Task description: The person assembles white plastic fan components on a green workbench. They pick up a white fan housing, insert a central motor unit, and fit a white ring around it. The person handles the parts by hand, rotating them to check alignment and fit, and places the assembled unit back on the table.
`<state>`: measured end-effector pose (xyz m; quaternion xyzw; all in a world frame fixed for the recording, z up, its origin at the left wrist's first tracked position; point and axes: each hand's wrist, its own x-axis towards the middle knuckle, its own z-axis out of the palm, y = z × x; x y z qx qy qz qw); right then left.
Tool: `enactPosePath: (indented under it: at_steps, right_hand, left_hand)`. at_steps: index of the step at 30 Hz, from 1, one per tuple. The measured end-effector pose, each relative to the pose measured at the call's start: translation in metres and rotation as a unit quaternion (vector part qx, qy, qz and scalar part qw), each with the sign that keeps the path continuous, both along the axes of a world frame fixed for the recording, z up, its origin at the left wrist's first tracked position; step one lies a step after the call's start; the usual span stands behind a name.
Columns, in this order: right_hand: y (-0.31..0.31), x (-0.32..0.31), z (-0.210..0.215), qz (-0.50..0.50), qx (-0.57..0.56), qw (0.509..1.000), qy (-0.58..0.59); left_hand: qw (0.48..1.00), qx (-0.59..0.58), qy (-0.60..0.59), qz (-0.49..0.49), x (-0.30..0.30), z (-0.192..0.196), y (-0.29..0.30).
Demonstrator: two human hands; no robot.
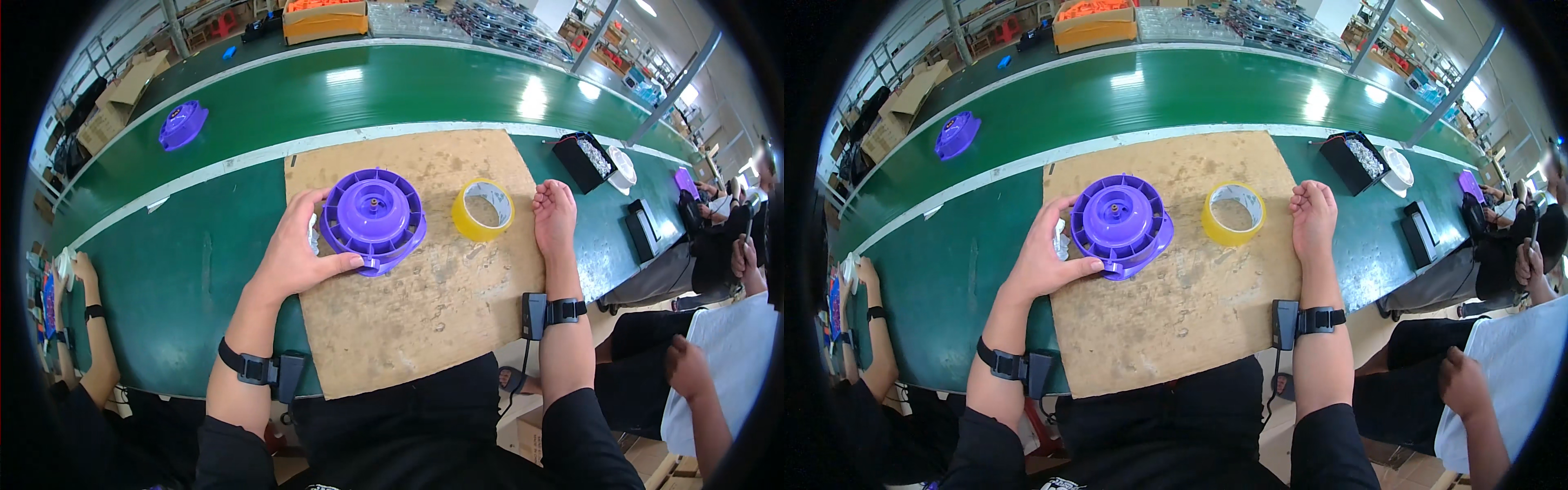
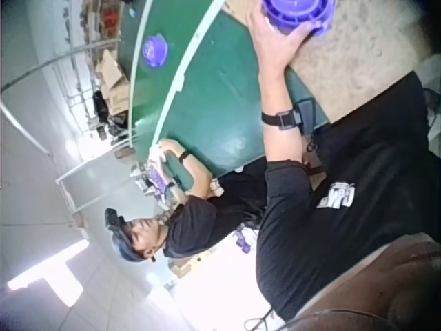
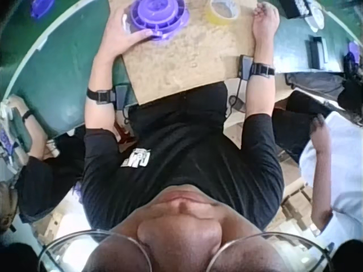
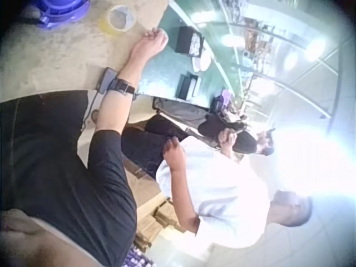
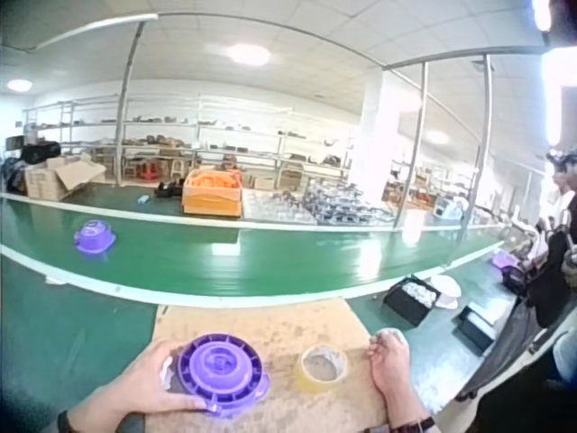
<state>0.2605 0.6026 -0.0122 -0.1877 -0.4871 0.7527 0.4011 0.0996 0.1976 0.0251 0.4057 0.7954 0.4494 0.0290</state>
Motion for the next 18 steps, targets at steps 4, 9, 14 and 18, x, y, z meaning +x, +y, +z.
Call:
enactPosePath:
  at_steps: [4,9,14,18]
  right_hand:
    - [-0.004,-0.001,0.003,-0.003,-0.004,1.000,-0.002]
    - [-0.008,-0.002,0.003,-0.012,-0.005,1.000,0.002]
    - [-0.012,-0.005,0.002,-0.042,0.003,0.999,-0.011]
    - [-0.011,-0.014,-0.001,-0.051,0.019,0.998,-0.034]
  left_hand:
    - [1.000,-0.005,-0.028,0.008,0.000,-0.001,-0.004]
    - [0.998,0.015,-0.057,0.014,-0.002,-0.001,-0.004]
    - [1.000,0.010,0.009,0.010,-0.002,-0.003,0.000]
    - [0.999,0.036,0.000,0.022,-0.003,-0.011,-0.001]
